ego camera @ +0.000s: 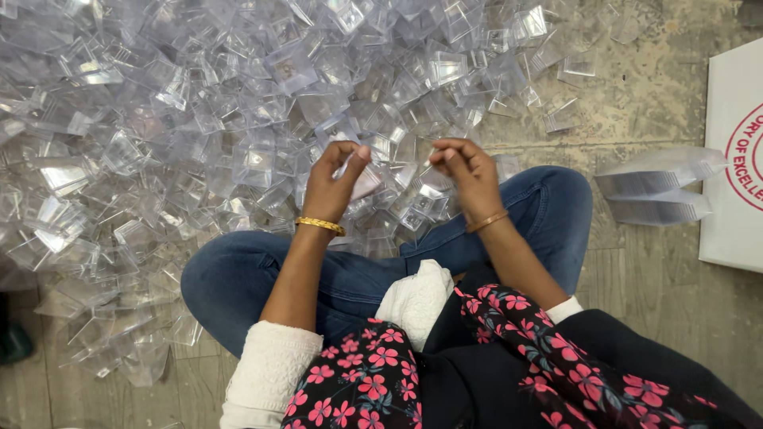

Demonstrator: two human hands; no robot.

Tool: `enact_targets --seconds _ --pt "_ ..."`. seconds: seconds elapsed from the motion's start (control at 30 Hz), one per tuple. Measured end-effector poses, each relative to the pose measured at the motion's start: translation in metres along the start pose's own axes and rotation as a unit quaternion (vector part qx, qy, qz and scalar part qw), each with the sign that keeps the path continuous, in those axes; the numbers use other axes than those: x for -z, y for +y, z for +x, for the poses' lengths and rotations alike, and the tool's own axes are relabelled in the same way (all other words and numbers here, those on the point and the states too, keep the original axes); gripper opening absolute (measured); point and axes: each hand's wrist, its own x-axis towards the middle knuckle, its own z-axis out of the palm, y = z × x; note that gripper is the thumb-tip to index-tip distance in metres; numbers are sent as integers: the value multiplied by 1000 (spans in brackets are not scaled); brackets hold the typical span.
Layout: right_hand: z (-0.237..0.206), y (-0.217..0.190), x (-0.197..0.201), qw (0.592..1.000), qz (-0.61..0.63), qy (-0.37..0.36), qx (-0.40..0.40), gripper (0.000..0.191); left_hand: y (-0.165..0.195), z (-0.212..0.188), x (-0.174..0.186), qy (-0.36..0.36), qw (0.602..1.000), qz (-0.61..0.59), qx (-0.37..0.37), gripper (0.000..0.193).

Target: The person sits on the floor and nests small clear plastic cups one at a time, picking loose cups from a large pile and pressing them into a growing stack held in the other hand, setting completed stacks aside.

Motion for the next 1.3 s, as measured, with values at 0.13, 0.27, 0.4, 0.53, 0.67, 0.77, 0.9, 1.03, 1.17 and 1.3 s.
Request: enact_targets --seconds 0.13,0.27,0.4,0.53,0.67,0.77,0.9,1.03,1.17,1.3 --pt "13 15 28 957 -277 64 50 19 -1 1 2 34 999 24 0 29" --pt "27 37 28 861 -500 55 78 20 -3 2 2 36 999 13 -14 29" --pt "35 50 8 827 -528 74 180 21 -3 2 2 45 998 42 -17 30" --pt "34 50 -17 865 -473 20 168 33 0 0 2 39 997 64 -19 32" --pt "27 44 -32 852 -477 -10 218 34 3 -1 2 43 996 80 -9 33" --pt "32 36 -33 828 -503 -3 249 18 5 -2 1 43 996 78 1 35" --pt "41 13 -29 820 -493 96 274 9 10 -3 -1 47 996 75 4 35" --pt "29 -24 -27 918 -296 103 242 5 20 -4 -3 6 994 -17 108 44" --pt "-15 -31 -50 939 -257 -26 226 9 19 -11 -19 -120 941 -214 235 52" --pt "-15 -25 -22 888 -370 -36 270 16 5 -11 -22 -184 943 -212 181 47"
